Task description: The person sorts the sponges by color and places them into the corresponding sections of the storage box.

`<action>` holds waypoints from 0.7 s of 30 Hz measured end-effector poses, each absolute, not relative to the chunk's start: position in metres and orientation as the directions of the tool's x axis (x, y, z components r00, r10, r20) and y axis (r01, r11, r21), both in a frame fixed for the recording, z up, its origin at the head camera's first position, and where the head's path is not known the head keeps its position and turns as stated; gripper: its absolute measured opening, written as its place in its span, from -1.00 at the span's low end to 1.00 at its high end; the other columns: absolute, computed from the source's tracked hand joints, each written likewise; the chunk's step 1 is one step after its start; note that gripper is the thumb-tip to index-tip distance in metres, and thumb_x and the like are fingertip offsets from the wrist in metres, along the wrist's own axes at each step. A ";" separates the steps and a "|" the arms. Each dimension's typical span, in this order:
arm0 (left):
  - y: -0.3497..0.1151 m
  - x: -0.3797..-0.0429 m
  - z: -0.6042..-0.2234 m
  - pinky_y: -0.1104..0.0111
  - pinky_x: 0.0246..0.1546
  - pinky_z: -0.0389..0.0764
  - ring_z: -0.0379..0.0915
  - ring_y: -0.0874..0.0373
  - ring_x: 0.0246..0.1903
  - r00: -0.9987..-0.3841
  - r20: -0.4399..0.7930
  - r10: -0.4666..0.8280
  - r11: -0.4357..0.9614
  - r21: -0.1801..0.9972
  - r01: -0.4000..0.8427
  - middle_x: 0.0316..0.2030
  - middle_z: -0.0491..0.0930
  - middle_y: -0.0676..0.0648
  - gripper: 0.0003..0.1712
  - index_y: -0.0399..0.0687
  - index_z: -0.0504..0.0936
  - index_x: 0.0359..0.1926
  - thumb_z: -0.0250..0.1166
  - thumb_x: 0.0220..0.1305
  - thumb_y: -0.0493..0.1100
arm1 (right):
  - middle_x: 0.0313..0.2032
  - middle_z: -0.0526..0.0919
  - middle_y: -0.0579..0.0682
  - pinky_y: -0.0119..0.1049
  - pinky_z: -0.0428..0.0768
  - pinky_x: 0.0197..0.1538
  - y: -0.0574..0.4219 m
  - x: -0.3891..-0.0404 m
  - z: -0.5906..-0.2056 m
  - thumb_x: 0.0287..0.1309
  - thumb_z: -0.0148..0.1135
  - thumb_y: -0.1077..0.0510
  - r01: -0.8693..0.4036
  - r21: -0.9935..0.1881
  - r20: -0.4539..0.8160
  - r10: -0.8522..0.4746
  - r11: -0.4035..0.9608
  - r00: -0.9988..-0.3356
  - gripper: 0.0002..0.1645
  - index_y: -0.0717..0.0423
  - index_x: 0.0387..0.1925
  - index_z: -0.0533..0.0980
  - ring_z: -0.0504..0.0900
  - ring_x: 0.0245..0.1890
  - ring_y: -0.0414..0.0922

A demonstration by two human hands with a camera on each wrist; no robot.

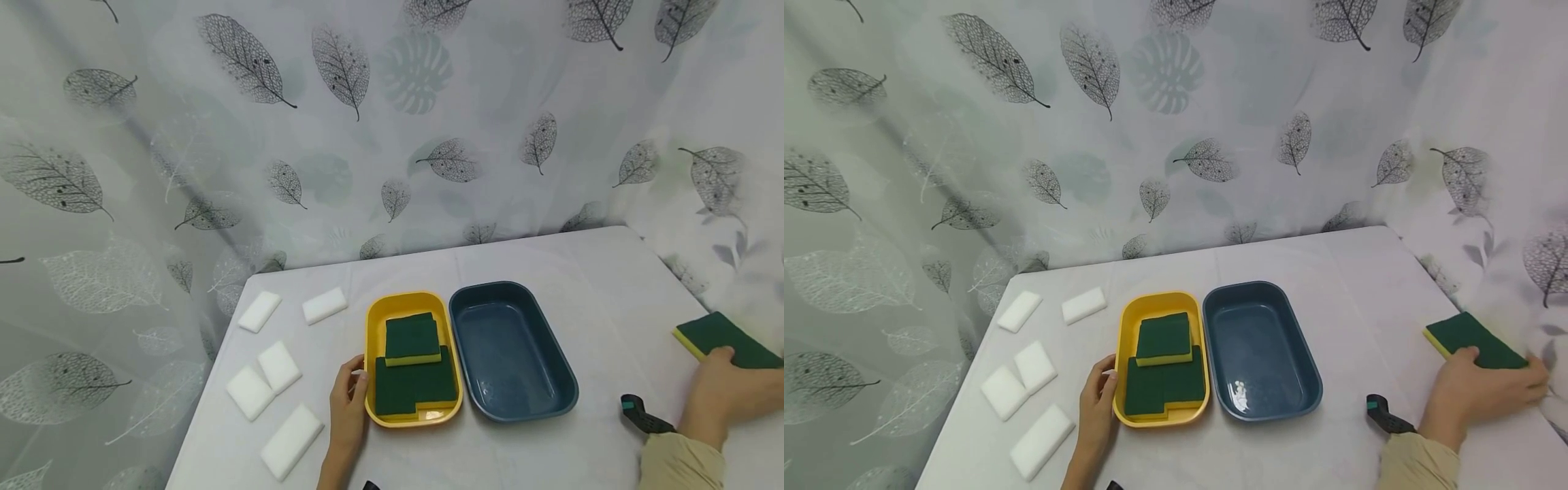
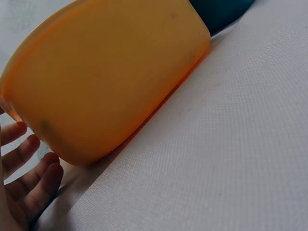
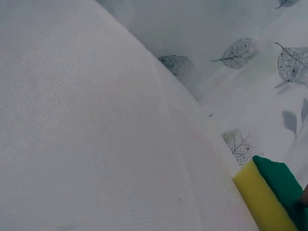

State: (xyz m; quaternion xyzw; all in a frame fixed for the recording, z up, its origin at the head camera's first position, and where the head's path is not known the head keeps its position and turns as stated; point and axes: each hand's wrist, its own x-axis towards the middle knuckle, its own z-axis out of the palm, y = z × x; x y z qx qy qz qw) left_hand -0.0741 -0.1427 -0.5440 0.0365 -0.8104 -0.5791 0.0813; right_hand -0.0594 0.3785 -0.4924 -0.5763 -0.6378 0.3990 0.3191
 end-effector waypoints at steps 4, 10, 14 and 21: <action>-0.143 -0.075 -0.545 0.49 -0.09 0.60 0.57 0.25 -0.18 -0.984 0.089 -0.154 0.328 0.944 0.034 0.11 0.62 0.03 -0.63 0.16 0.57 0.30 0.15 0.59 0.03 | 0.61 0.07 -0.07 -0.30 -0.11 0.67 0.381 -0.060 -0.495 0.51 -0.12 -0.06 0.462 -0.887 -0.036 0.994 0.017 -0.107 -0.31 -0.20 0.58 0.07 0.04 0.63 -0.14; -0.143 -0.075 -0.545 0.47 -0.06 0.61 0.59 0.25 -0.18 -0.984 0.101 -0.149 0.329 0.943 0.047 0.11 0.63 0.03 -0.63 0.16 0.58 0.30 0.16 0.59 0.03 | 0.53 0.22 -0.18 -0.40 -0.01 0.61 0.380 -0.063 -0.495 0.53 -0.05 -0.10 0.414 -0.909 -0.071 0.996 -0.042 -0.054 -0.49 -0.32 0.44 0.27 0.15 0.56 -0.26; -0.143 -0.075 -0.546 0.46 -0.03 0.61 0.59 0.25 -0.16 -0.982 0.113 -0.150 0.332 0.941 0.058 0.12 0.63 0.04 -0.64 0.18 0.58 0.30 0.15 0.59 0.03 | 0.49 0.27 -0.24 -0.45 0.03 0.56 0.377 -0.064 -0.494 0.51 0.02 -0.12 0.356 -0.932 -0.090 0.994 -0.064 -0.056 -0.53 -0.37 0.38 0.36 0.17 0.46 -0.36; -0.143 -0.075 -0.546 0.46 -0.08 0.60 0.59 0.25 -0.17 -0.983 0.107 -0.148 0.327 0.944 0.053 0.11 0.62 0.04 -0.65 0.19 0.58 0.29 0.15 0.59 0.04 | 0.14 0.44 -0.33 -0.68 0.46 -0.04 0.378 -0.068 -0.499 0.35 0.31 0.16 0.000 -0.995 -0.094 0.950 -0.098 -0.298 -0.57 -0.21 0.21 0.56 0.46 -0.20 -0.52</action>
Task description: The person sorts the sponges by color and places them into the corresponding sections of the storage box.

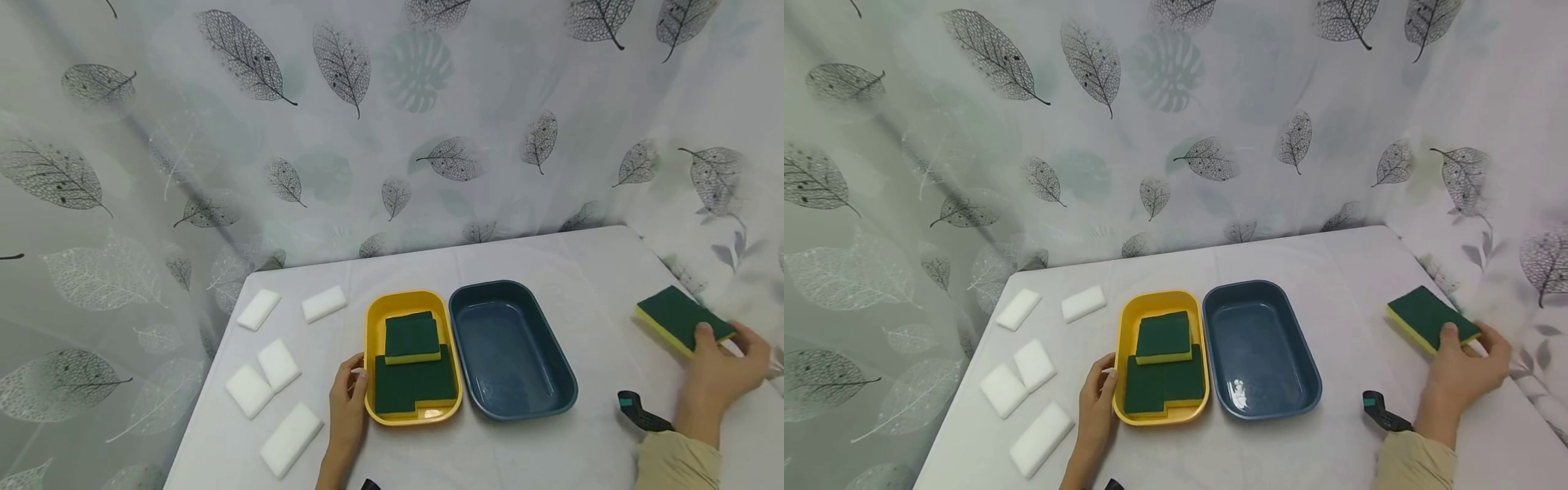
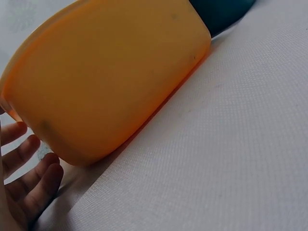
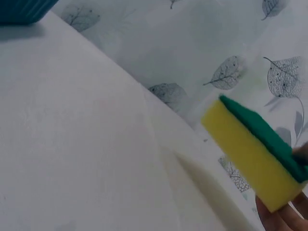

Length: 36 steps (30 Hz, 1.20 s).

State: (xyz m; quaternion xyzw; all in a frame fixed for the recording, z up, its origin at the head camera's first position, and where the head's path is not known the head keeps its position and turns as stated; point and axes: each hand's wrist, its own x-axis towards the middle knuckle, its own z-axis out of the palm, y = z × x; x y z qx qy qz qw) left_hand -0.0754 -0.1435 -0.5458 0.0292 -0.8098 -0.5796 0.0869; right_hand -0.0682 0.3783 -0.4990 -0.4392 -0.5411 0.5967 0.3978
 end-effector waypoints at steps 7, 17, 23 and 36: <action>-0.144 -0.075 -0.546 0.45 -0.04 0.60 0.60 0.25 -0.16 -0.983 0.108 -0.147 0.323 0.945 0.056 0.11 0.62 0.03 -0.65 0.20 0.58 0.29 0.15 0.59 0.03 | -0.01 0.58 -0.18 -0.67 0.60 -0.38 0.373 -0.081 -0.491 0.19 0.41 0.41 -0.198 -0.938 -0.111 0.788 -0.284 -0.605 -0.60 0.05 0.04 0.66 0.69 -0.42 -0.38; -0.144 -0.075 -0.546 0.46 -0.07 0.61 0.59 0.25 -0.17 -0.984 0.106 -0.143 0.323 0.945 0.055 0.13 0.62 0.03 -0.63 0.17 0.57 0.31 0.14 0.60 0.04 | 0.03 0.56 -0.23 -0.67 0.63 -0.25 0.361 -0.091 -0.492 0.25 0.42 0.31 -0.156 -0.961 -0.010 0.589 -0.230 -0.808 -0.58 0.02 0.12 0.60 0.73 -0.29 -0.41; -0.144 -0.077 -0.547 0.45 -0.02 0.60 0.60 0.25 -0.16 -0.983 0.112 -0.143 0.326 0.944 0.060 0.12 0.62 0.04 -0.64 0.19 0.57 0.29 0.14 0.60 0.04 | 0.04 0.53 -0.25 -0.66 0.62 -0.25 0.354 -0.093 -0.492 0.30 0.37 0.32 -0.159 -0.972 0.057 0.490 -0.171 -0.870 -0.62 0.00 0.11 0.57 0.73 -0.26 -0.45; -0.143 -0.075 -0.544 0.45 0.00 0.60 0.60 0.24 -0.16 -0.983 0.103 -0.155 0.332 0.942 0.047 0.12 0.63 0.05 -0.65 0.19 0.58 0.29 0.15 0.59 0.01 | 0.06 0.54 -0.25 -0.63 0.59 -0.15 0.318 -0.103 -0.466 0.40 0.25 0.33 -0.196 -0.981 0.190 0.189 -0.014 -0.964 -0.66 0.02 0.13 0.51 0.69 -0.19 -0.44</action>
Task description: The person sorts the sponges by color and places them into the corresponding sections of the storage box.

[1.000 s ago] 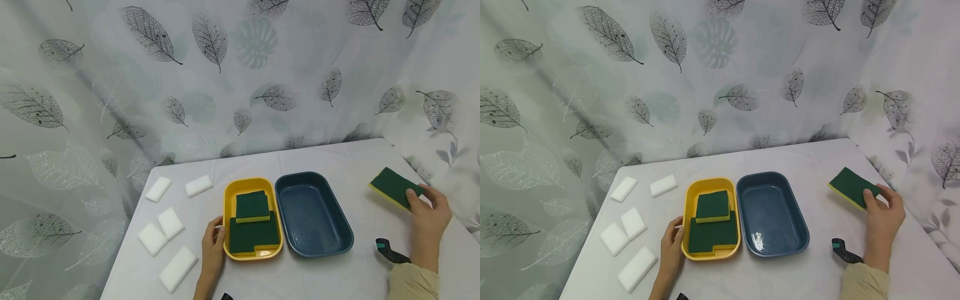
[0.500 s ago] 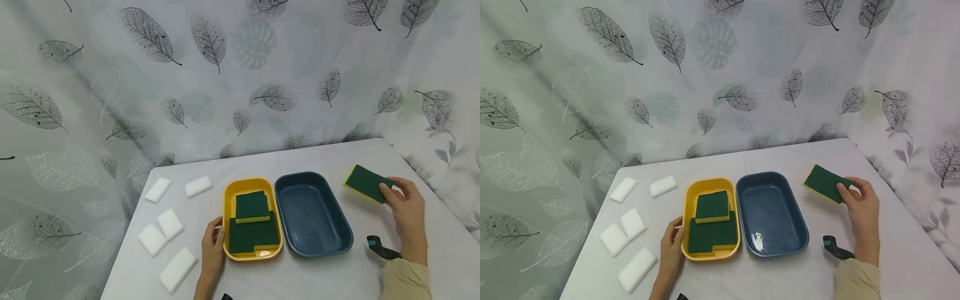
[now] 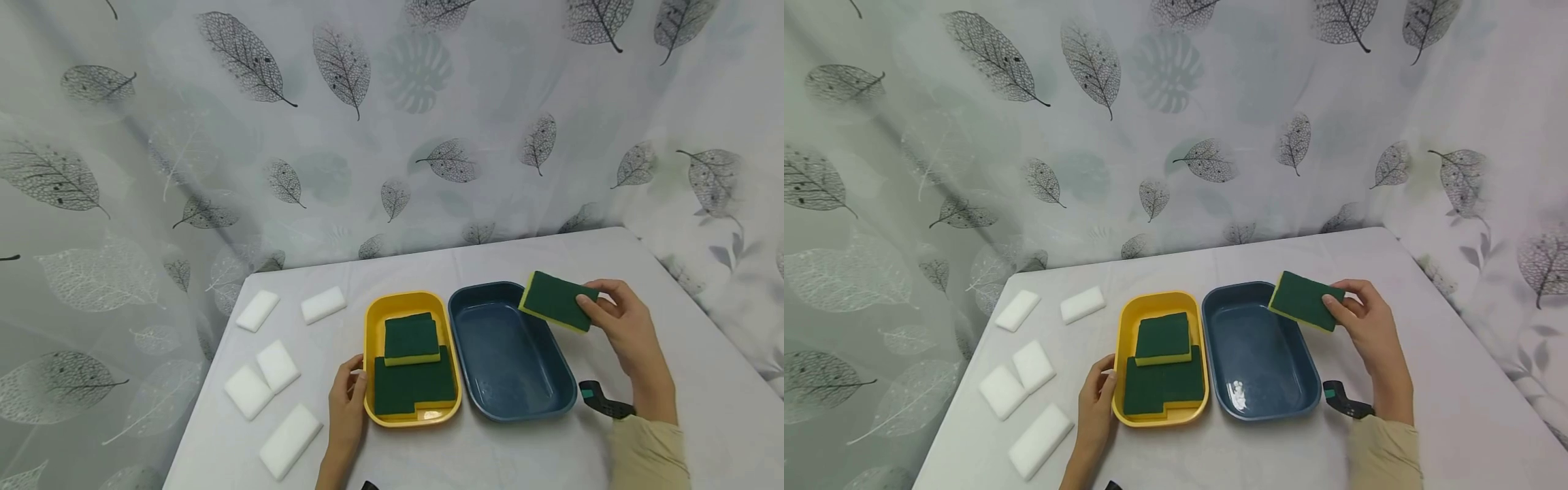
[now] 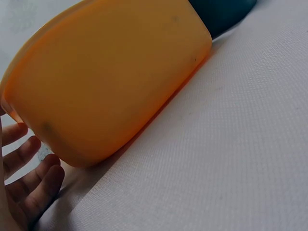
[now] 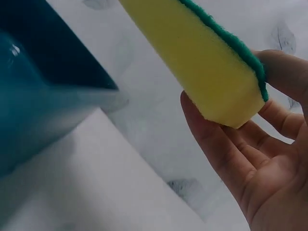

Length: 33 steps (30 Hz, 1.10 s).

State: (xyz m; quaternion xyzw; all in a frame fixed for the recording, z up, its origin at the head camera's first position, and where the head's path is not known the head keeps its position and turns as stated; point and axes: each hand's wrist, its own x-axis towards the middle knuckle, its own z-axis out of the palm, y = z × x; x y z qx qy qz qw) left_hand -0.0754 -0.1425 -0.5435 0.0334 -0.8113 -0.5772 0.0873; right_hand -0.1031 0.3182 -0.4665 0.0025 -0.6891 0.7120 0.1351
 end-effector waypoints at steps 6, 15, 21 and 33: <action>-0.142 -0.076 -0.544 0.45 0.02 0.60 0.59 0.25 -0.17 -0.982 0.104 -0.158 0.340 0.939 0.045 0.12 0.63 0.05 -0.65 0.19 0.58 0.29 0.15 0.59 0.00 | 0.05 0.53 -0.19 -0.58 0.63 -0.14 0.302 -0.107 -0.453 0.45 0.19 0.33 -0.206 -0.977 0.209 0.046 0.062 -0.977 -0.67 0.11 0.17 0.42 0.70 -0.18 -0.42; -0.143 -0.076 -0.545 0.47 0.03 0.60 0.59 0.24 -0.13 -0.985 0.091 -0.146 0.333 0.942 0.038 0.14 0.62 0.04 -0.64 0.18 0.57 0.31 0.14 0.60 0.02 | 0.09 0.47 -0.18 -0.51 0.64 -0.19 0.282 -0.108 -0.440 0.49 0.17 0.26 -0.199 -0.956 0.195 -0.039 0.217 -0.980 -0.77 -0.02 0.07 0.41 0.67 -0.26 -0.36; -0.143 -0.076 -0.545 0.47 -0.04 0.61 0.60 0.24 -0.15 -0.985 0.098 -0.143 0.330 0.943 0.046 0.14 0.62 0.04 -0.64 0.19 0.57 0.31 0.14 0.60 0.02 | 0.05 0.45 -0.16 -0.44 0.62 -0.23 0.273 -0.106 -0.432 0.50 0.14 0.27 -0.219 -0.949 0.195 -0.125 0.227 -0.973 -0.81 -0.03 0.01 0.39 0.64 -0.30 -0.30; -0.143 -0.077 -0.545 0.45 -0.05 0.62 0.61 0.25 -0.16 -0.984 0.110 -0.143 0.332 0.942 0.057 0.12 0.63 0.03 -0.63 0.15 0.58 0.30 0.15 0.59 0.03 | 0.00 0.39 0.04 -0.21 0.57 -0.32 0.224 -0.118 -0.433 0.47 0.23 0.20 -0.251 -0.928 0.167 -0.294 0.277 -0.941 -0.78 0.13 -0.04 0.35 0.54 -0.32 -0.18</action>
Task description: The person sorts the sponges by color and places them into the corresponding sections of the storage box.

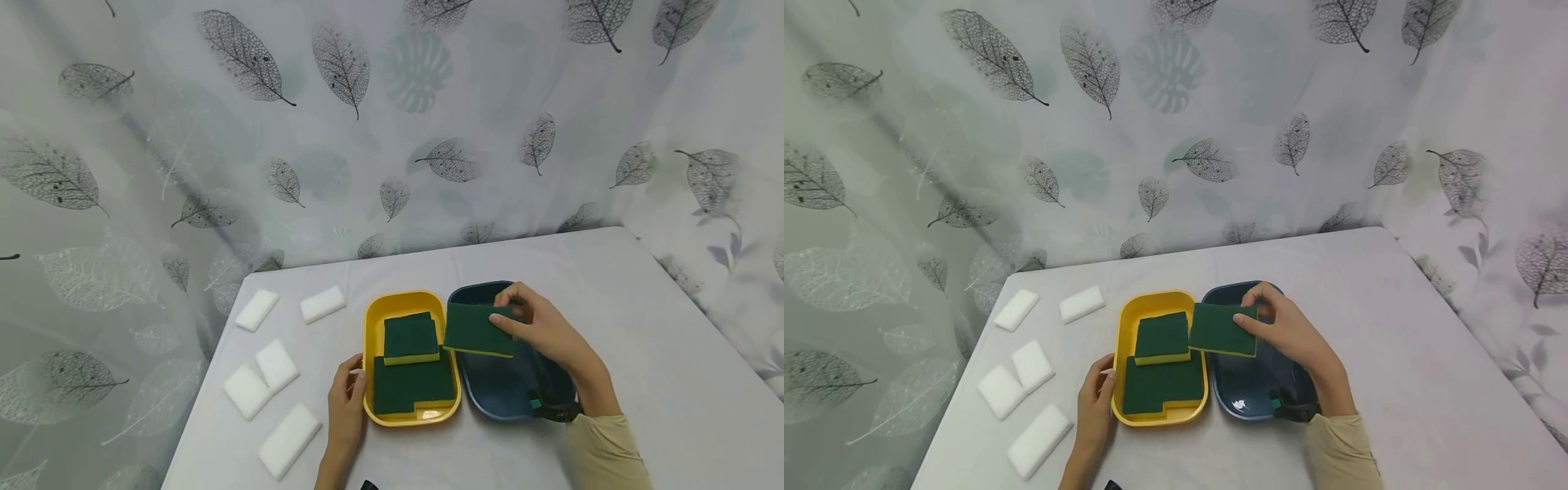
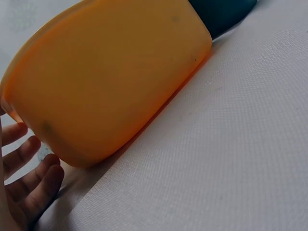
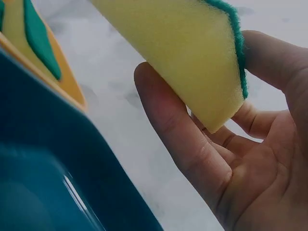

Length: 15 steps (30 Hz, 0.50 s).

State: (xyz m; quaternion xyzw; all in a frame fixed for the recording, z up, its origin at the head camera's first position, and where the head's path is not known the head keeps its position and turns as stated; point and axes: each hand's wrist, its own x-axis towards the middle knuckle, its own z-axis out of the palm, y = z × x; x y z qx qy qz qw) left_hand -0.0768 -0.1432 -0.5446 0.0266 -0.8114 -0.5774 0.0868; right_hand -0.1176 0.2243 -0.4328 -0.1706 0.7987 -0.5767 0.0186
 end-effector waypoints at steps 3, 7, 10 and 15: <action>-0.144 -0.076 -0.545 0.46 -0.05 0.62 0.60 0.25 -0.15 -0.983 0.109 -0.148 0.334 0.941 0.054 0.12 0.62 0.03 -0.64 0.16 0.57 0.30 0.15 0.59 0.02 | 0.00 0.42 0.06 -0.25 0.62 -0.23 0.207 -0.120 -0.434 0.45 0.27 0.16 -0.258 -0.920 0.152 -0.339 0.295 -0.928 -0.76 0.11 -0.05 0.38 0.61 -0.22 -0.12; -0.144 -0.075 -0.545 0.48 -0.05 0.62 0.59 0.24 -0.14 -0.982 0.107 -0.156 0.336 0.941 0.049 0.12 0.63 0.04 -0.64 0.17 0.58 0.30 0.15 0.59 0.00 | -0.04 0.48 0.03 -0.27 0.67 -0.05 0.184 -0.122 -0.436 0.41 0.33 0.10 -0.291 -0.901 0.147 -0.404 0.323 -0.903 -0.74 0.04 -0.09 0.39 0.63 -0.08 -0.01; -0.144 -0.075 -0.545 0.48 -0.05 0.63 0.59 0.24 -0.14 -0.983 0.103 -0.152 0.328 0.943 0.048 0.13 0.62 0.04 -0.64 0.18 0.57 0.30 0.15 0.59 0.01 | -0.09 0.49 -0.01 -0.20 0.68 0.04 0.168 -0.121 -0.437 0.39 0.35 0.07 -0.307 -0.887 0.135 -0.442 0.345 -0.887 -0.71 0.01 -0.10 0.38 0.61 -0.01 0.02; -0.144 -0.077 -0.546 0.49 -0.03 0.63 0.60 0.24 -0.16 -0.983 0.109 -0.144 0.325 0.944 0.057 0.13 0.62 0.03 -0.64 0.15 0.57 0.30 0.14 0.60 0.01 | -0.18 0.50 -0.06 -0.24 0.61 -0.10 0.147 -0.118 -0.440 0.35 0.39 -0.03 -0.305 -0.867 0.089 -0.479 0.395 -0.873 -0.67 -0.04 -0.13 0.40 0.56 -0.12 -0.06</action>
